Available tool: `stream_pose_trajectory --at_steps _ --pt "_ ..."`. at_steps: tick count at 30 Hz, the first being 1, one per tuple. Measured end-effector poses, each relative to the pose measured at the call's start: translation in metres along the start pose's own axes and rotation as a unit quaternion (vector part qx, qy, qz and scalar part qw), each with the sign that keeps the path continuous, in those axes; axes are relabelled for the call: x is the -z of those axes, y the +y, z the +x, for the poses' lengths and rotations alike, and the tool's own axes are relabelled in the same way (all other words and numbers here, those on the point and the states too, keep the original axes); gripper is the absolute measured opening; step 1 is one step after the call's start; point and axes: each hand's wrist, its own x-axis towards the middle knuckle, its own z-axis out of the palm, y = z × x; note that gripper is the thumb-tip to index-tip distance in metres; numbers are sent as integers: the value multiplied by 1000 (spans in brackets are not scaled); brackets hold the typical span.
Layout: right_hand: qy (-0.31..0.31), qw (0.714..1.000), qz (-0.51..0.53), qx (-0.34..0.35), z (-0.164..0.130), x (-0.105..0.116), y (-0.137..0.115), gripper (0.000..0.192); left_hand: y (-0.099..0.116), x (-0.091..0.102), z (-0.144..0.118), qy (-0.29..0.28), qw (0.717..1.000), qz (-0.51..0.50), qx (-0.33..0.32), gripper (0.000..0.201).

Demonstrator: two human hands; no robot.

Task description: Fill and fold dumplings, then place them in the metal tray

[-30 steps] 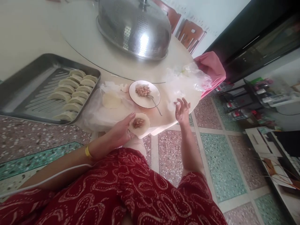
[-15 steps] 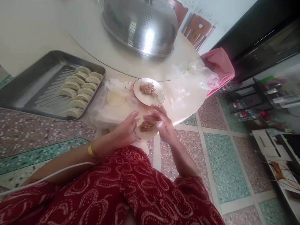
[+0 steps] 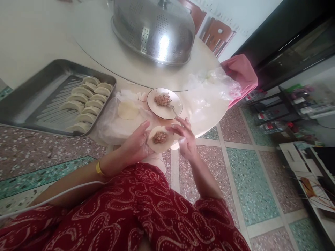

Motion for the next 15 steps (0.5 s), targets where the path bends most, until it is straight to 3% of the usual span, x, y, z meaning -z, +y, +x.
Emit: stream_pose_trajectory --at_steps 3,6,8,11,15 --pt "50 997 -56 -22 2 17 23 58 0 -3 0 27 1000 5 1 67" --pt "138 967 -195 -88 2 44 64 57 1 -3 0 18 1000 11 -10 67" --pt "132 942 -278 -138 1 57 92 57 2 -3 0 1 1000 16 -18 66" --pt "81 929 -324 -160 1 64 118 60 2 -6 -2 -11 999 23 -21 67" --pt "100 933 -310 -150 5 62 110 59 3 -7 -1 3 999 27 -24 66"
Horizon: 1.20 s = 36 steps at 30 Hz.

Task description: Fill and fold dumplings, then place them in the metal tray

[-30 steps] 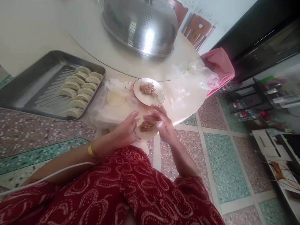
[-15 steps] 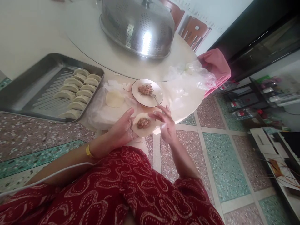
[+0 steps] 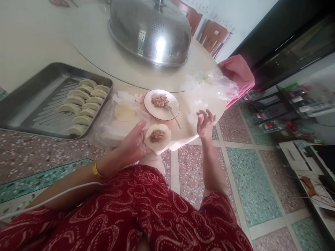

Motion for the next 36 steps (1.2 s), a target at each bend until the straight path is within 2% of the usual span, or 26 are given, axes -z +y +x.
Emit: stream_pose_trajectory --at_steps 3,6,8,11,15,20,23,26,31,33,34,36 --pt "50 992 113 25 -14 13 -30 50 1 7 4 -34 999 -17 0 66" --pt "31 962 249 105 -38 20 -67 46 1 14 8 -99 995 -21 -3 64" --pt "17 949 272 156 -52 19 -89 46 1 15 10 -120 993 -14 -4 63" --pt "-26 946 247 209 -62 15 -107 47 1 10 8 -111 994 -12 -7 61" --pt "-41 943 222 245 -62 18 -109 47 5 5 4 -57 998 -27 -18 61" --pt "11 942 208 264 -63 23 -108 45 12 3 1 -15 999 -46 -18 65" --pt "30 943 166 287 -66 21 -111 47 15 0 0 -4 999 -48 -24 66" --pt "50 938 155 306 -69 17 -113 45 15 -1 0 30 998 -39 -42 62" --pt "48 937 127 322 -74 14 -118 45 16 -1 2 6 997 -32 -71 49" --pt "78 926 143 340 -71 16 -112 44 16 -3 2 28 996 -36 -79 46" --pt "100 927 143 331 -67 17 -106 44 16 -4 2 43 995 -41 -81 45" --pt "138 950 110 258 -55 19 -86 45 17 -6 2 59 993 -54 -82 44"
